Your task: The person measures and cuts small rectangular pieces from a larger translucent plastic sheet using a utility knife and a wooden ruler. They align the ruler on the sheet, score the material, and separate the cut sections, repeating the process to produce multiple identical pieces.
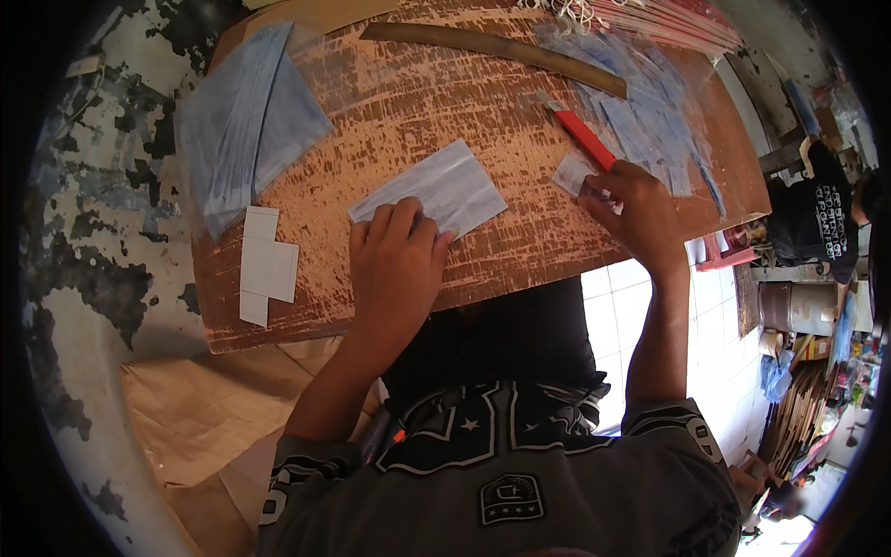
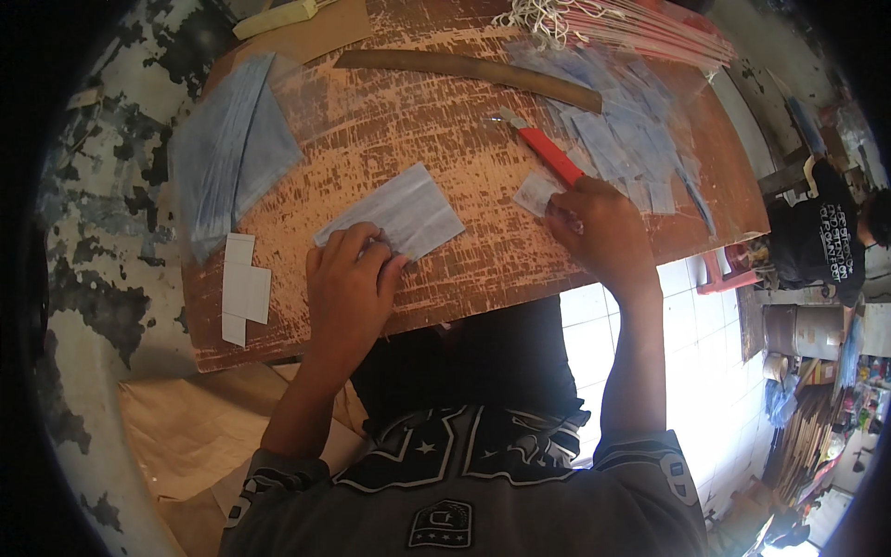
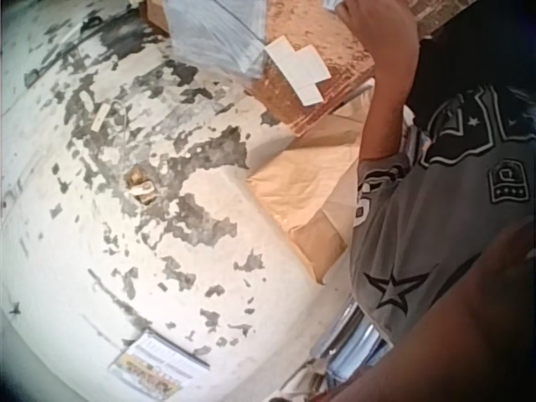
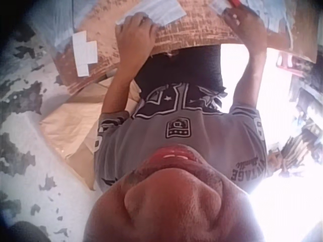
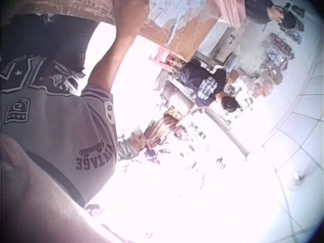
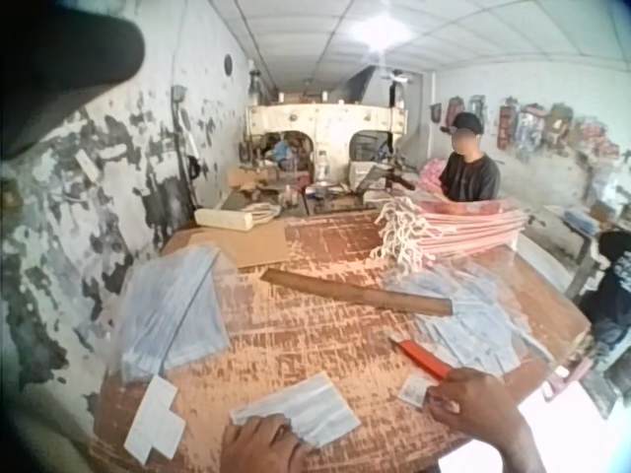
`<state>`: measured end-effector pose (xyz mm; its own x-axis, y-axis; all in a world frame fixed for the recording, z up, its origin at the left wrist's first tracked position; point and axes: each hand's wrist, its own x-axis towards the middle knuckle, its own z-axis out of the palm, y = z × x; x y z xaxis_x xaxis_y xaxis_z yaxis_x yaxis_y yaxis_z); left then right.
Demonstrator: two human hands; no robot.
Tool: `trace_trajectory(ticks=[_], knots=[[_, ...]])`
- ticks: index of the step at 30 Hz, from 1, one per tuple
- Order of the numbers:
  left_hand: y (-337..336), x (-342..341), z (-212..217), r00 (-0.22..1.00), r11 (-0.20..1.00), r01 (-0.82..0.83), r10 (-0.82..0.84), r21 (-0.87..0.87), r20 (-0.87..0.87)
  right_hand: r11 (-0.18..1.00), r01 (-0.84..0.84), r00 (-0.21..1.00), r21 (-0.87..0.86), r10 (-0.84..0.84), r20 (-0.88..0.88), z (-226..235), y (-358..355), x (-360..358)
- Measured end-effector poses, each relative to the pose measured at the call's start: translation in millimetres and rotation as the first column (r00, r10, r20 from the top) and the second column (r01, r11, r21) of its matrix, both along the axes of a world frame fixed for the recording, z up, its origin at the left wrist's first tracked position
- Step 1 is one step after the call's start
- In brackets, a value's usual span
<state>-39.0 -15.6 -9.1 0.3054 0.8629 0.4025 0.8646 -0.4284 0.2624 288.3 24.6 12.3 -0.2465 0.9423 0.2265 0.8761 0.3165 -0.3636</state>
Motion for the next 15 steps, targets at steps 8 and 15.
trace_trajectory(ticks=[8,15], knots=[[2.7,2.1,5.2,1.000,0.999,-0.017,0.015,-0.048,-0.026,0.999,0.031,0.999,-0.008,-0.031,-0.016,-0.7,-1.6,-3.8],[-2.6,4.7,0.0,0.997,0.999,-0.054,0.054,-0.004,-0.056,0.998,0.060,0.996,-0.036,-0.062,-0.061,1.5,-1.9,-7.3]])
